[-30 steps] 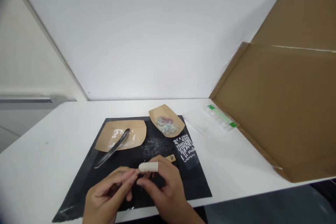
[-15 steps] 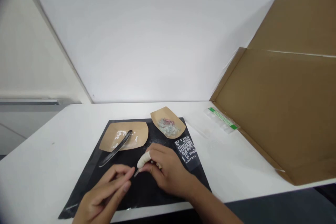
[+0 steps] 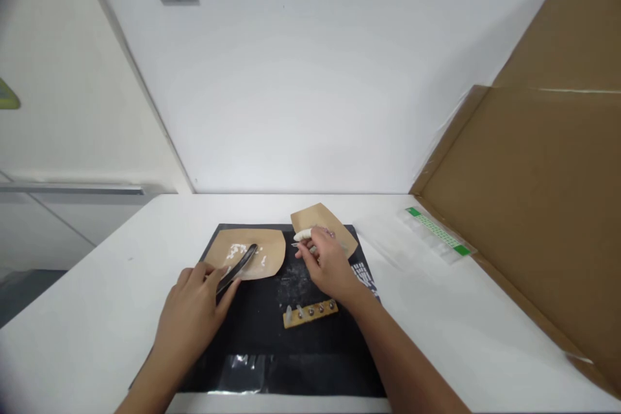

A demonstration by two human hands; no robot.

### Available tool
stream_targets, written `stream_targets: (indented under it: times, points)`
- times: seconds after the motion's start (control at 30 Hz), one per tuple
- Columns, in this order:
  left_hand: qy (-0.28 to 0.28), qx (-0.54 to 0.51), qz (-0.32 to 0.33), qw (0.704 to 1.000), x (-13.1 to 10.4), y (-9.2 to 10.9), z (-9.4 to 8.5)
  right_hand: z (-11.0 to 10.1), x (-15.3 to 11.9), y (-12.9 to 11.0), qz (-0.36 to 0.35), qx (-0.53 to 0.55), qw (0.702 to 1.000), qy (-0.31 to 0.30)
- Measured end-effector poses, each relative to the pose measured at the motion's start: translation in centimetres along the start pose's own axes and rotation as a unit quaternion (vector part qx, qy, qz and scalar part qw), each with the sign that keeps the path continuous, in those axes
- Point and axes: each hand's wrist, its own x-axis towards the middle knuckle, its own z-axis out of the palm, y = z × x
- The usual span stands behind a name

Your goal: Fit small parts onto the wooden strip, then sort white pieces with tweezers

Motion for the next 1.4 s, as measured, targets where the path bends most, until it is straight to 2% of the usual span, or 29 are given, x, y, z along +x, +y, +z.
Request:
stream_targets:
  times: [0.13,0.37,0.47,0.57,0.67,0.8,0.9,1.03,1.13,1.27,1.4]
  points:
    - [-0.026,0.041,-0.008,0.999,0.4,1.2,0.3,-0.1,-0.3,0.0,-0.026,-0.032,0.999,0.020]
    - [-0.061,-0.008,0.019,0.998,2.7,1.2,-0.6,0.5,-0.7,-0.1,0.004,-0.001,0.999,0.044]
    - [-0.102,-0.096,-0.001,0.990,4.9,1.0,-1.2,0.8,-0.6,-0.1,0.012,0.023,0.998,0.054]
    - [-0.140,-0.180,0.050,0.972,7.4,1.1,-1.0,1.2,-0.6,-0.1,0.031,0.025,0.997,0.061]
    - [-0.159,-0.261,0.081,0.949,8.6,1.4,-0.1,1.5,-0.5,0.1,0.040,0.002,0.997,0.064]
    - [-0.151,-0.433,0.123,0.880,7.6,2.0,1.0,2.0,-0.4,0.2,0.035,-0.036,0.994,0.099]
    - [-0.137,-0.477,0.122,0.859,6.5,2.5,1.1,2.3,-0.4,0.0,0.038,-0.021,0.990,0.134]
    - [-0.123,-0.473,0.118,0.864,6.1,3.1,1.1,2.5,-0.4,-0.2,0.013,-0.060,0.986,0.154]
    - [-0.106,-0.450,0.119,0.879,6.0,3.3,1.4,2.7,-0.4,0.1,0.019,-0.078,0.987,0.136]
    - [-0.075,-0.417,0.145,0.894,6.1,3.3,1.6,2.6,-0.3,0.1,0.031,-0.038,0.992,0.112]
    - [-0.061,-0.442,0.138,0.884,6.2,3.1,1.7,2.3,-0.2,0.0,0.017,-0.035,0.993,0.108]
